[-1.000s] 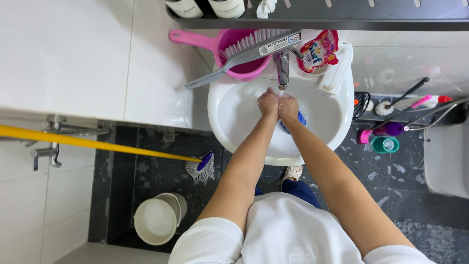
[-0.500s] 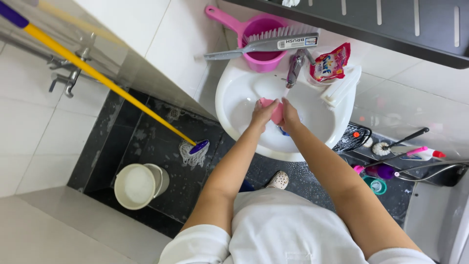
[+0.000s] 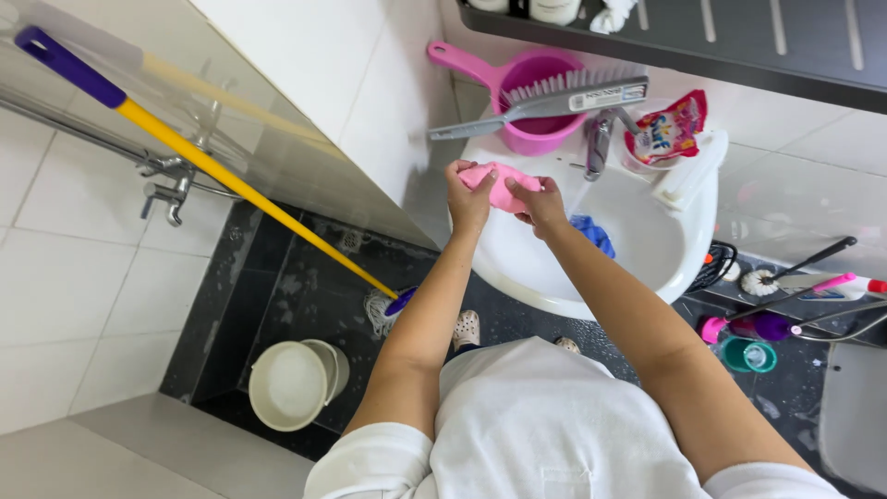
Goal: The person washes a pink plastic scoop and two cloths under a running tap, then rinses a clear plastic container. They wipe the toilet cistern with a white cloth and refill the scoop with water.
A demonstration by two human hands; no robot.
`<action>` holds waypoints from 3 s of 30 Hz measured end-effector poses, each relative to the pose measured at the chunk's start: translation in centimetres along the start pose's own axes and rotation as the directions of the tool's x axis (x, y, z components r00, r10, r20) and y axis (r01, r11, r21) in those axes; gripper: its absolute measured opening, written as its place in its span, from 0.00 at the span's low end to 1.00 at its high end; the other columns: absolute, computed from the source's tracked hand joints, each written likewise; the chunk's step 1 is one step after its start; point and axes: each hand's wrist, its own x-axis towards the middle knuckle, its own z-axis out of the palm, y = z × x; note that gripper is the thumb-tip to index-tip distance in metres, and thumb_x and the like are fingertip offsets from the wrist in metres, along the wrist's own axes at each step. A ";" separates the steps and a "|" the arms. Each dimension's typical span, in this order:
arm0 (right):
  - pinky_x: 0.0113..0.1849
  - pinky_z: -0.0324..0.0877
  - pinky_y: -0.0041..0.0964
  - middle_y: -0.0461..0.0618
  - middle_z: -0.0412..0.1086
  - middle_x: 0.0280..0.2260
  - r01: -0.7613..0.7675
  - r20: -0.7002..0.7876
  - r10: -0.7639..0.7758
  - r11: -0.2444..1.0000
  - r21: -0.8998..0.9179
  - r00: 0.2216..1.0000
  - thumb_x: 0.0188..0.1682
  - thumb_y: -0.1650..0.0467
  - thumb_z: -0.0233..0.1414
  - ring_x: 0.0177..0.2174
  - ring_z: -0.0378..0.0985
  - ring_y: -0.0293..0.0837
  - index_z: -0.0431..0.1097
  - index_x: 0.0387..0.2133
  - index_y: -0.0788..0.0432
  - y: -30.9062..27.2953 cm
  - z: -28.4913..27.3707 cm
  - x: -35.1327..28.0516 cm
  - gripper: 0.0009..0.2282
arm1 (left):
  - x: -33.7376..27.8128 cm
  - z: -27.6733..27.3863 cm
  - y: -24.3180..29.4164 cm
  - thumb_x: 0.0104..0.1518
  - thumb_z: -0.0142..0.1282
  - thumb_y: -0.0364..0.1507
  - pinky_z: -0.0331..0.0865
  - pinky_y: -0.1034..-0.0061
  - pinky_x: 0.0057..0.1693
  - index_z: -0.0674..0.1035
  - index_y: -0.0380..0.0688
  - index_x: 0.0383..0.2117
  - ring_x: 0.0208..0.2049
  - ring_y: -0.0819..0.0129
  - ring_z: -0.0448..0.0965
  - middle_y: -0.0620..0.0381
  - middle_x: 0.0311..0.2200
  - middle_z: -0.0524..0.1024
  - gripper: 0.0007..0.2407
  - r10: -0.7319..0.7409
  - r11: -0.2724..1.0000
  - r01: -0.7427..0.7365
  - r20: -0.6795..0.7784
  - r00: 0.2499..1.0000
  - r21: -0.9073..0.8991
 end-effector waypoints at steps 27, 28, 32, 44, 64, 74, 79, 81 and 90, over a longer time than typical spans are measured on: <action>0.45 0.74 0.54 0.66 0.68 0.45 -0.164 -0.202 -0.222 0.180 -0.970 0.954 0.40 0.62 0.66 0.43 0.75 0.63 0.66 0.58 0.48 12.3 -15.8 3.6 0.30 | -1.4 2.2 -1.9 0.63 0.56 0.25 0.75 0.61 0.59 0.78 0.45 0.51 0.53 0.57 0.78 0.50 0.50 0.77 0.11 0.426 0.833 -0.552 0.581 0.693 0.047; 0.45 0.74 0.54 0.66 0.68 0.45 -0.165 -0.203 -0.226 0.177 -0.970 0.953 0.40 0.62 0.66 0.43 0.75 0.63 0.66 0.58 0.48 10.4 -14.5 1.8 0.30 | -1.9 3.5 -3.2 0.63 0.56 0.25 0.75 0.61 0.59 0.78 0.45 0.51 0.53 0.57 0.78 0.50 0.50 0.77 0.11 0.430 0.833 -0.552 0.578 0.693 0.043; 0.38 0.76 0.44 0.52 0.76 0.39 -0.091 0.046 0.164 0.737 -0.669 0.985 0.41 0.66 0.64 0.35 0.79 0.46 0.71 0.54 0.54 10.3 -14.2 -0.4 0.24 | -3.9 9.0 -7.3 0.62 0.58 0.31 0.75 0.74 0.40 0.81 0.45 0.46 0.33 0.70 0.82 0.57 0.38 0.82 0.10 -0.283 0.956 0.223 0.800 0.528 0.191; 0.34 0.73 0.35 0.47 0.75 0.32 0.092 -0.166 -0.172 0.909 -0.406 0.971 0.47 0.67 0.61 0.32 0.78 0.40 0.73 0.38 0.61 6.4 -20.7 1.9 0.11 | -5.0 19.9 -10.4 0.67 0.54 0.42 0.76 0.70 0.44 0.81 0.38 0.38 0.37 0.60 0.83 0.48 0.36 0.81 0.17 -0.335 0.648 0.732 0.784 0.523 -0.211; 0.28 0.75 0.33 0.51 0.77 0.26 0.445 -0.053 -0.557 0.713 -0.542 0.829 0.54 0.71 0.53 0.25 0.83 0.42 0.74 0.37 0.67 -9.3 -13.2 -5.9 0.08 | -4.0 12.4 -6.0 0.55 0.63 0.32 0.74 0.66 0.52 0.81 0.49 0.46 0.45 0.52 0.83 0.48 0.43 0.83 0.13 -0.024 0.930 -0.231 0.674 0.738 0.286; 0.24 0.75 0.39 0.58 0.75 0.22 0.210 -0.107 -0.443 0.608 -0.765 0.890 0.50 0.75 0.47 0.20 0.80 0.46 0.71 0.45 0.70 -13.6 -10.2 -3.5 0.13 | -2.3 10.3 -4.2 0.56 0.62 0.31 0.74 0.67 0.52 0.81 0.46 0.45 0.44 0.55 0.84 0.48 0.39 0.84 0.12 -0.017 0.973 -0.133 0.633 0.774 0.188; 0.26 0.75 0.35 0.58 0.74 0.21 0.294 -0.002 -0.446 0.594 -0.749 0.895 0.53 0.73 0.47 0.19 0.80 0.45 0.72 0.45 0.70 -12.6 -8.2 -6.1 0.12 | -2.9 7.8 0.5 0.53 0.64 0.33 0.75 0.66 0.50 0.82 0.44 0.41 0.42 0.54 0.85 0.47 0.38 0.84 0.12 -0.070 0.935 -0.177 0.650 0.757 0.307; 0.19 0.70 0.38 0.52 0.74 0.20 0.298 -0.041 -0.381 0.781 -0.549 0.924 0.49 0.74 0.45 0.16 0.76 0.42 0.70 0.49 0.59 -11.5 -8.3 -7.5 0.15 | -3.3 7.3 1.0 0.53 0.63 0.31 0.74 0.63 0.50 0.82 0.45 0.43 0.43 0.49 0.82 0.45 0.39 0.83 0.12 -0.031 0.897 -0.266 0.651 0.758 0.352; 0.29 0.74 0.55 0.50 0.68 0.35 -0.279 -0.149 0.331 0.916 0.288 0.932 0.53 0.53 0.38 0.29 0.73 0.52 0.65 0.46 0.50 -0.7 -8.3 -8.4 0.19 | -6.5 7.2 2.3 0.58 0.54 0.28 0.74 0.63 0.47 0.69 0.52 0.60 0.37 0.55 0.80 0.50 0.38 0.79 0.21 0.189 0.960 -0.278 0.673 0.715 0.026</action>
